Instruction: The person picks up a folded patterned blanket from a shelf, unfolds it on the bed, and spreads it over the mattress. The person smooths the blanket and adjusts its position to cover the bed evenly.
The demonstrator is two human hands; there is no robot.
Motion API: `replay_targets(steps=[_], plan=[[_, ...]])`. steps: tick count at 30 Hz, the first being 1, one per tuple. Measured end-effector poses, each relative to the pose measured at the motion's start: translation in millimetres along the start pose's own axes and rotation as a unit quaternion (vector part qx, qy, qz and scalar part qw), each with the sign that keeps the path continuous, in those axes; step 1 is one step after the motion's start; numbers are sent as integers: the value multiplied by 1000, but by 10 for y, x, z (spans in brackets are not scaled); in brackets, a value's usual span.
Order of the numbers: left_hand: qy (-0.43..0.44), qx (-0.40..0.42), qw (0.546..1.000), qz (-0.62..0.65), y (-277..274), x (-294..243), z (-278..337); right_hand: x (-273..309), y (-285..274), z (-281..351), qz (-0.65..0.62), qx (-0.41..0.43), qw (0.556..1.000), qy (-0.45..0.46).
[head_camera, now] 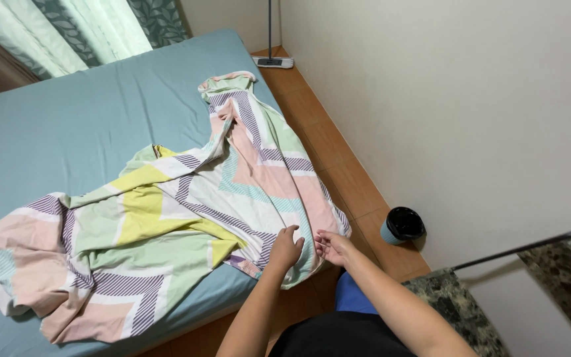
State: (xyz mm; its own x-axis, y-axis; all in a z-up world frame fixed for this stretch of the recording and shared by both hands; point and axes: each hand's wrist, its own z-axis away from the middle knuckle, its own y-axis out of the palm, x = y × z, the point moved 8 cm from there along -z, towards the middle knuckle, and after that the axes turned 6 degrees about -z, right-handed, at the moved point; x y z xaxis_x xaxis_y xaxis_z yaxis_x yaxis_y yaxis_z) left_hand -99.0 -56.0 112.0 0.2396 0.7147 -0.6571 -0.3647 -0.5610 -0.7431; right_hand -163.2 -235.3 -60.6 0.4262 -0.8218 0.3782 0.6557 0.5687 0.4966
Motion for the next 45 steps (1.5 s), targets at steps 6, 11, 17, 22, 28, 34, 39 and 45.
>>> replay_targets(steps=[6, 11, 17, 22, 28, 34, 39, 45], plan=[[-27, -63, 996, 56, -177, 60, -469, 533, 358, -371, 65, 18, 998, 11], [-79, -99, 986, 104, -264, -168, -985, 1154, 953, -491, 124, 68, 990, 24], [-69, -206, 968, 125, 4, -550, -1873, 2039, 1171, -730, 165, 126, 977, 55], [-124, -230, 948, 181, 151, -1047, -2327, 2880, 1105, -772, 209, 163, 961, 74], [-129, -290, 927, 201, 159, -1459, -2593, 3548, 1094, -696, 224, 165, 959, 58], [-133, -297, 919, 222, 226, -1545, -2973, 3838, 836, -677, 194, 163, 965, 62], [-163, -270, 921, 229, 242, -1570, -3291, 4114, 829, -685, 183, 153, 970, 56], [-169, -271, 919, 231, 148, -1567, -3597, 4267, 930, -981, 190, 154, 967, 63]])
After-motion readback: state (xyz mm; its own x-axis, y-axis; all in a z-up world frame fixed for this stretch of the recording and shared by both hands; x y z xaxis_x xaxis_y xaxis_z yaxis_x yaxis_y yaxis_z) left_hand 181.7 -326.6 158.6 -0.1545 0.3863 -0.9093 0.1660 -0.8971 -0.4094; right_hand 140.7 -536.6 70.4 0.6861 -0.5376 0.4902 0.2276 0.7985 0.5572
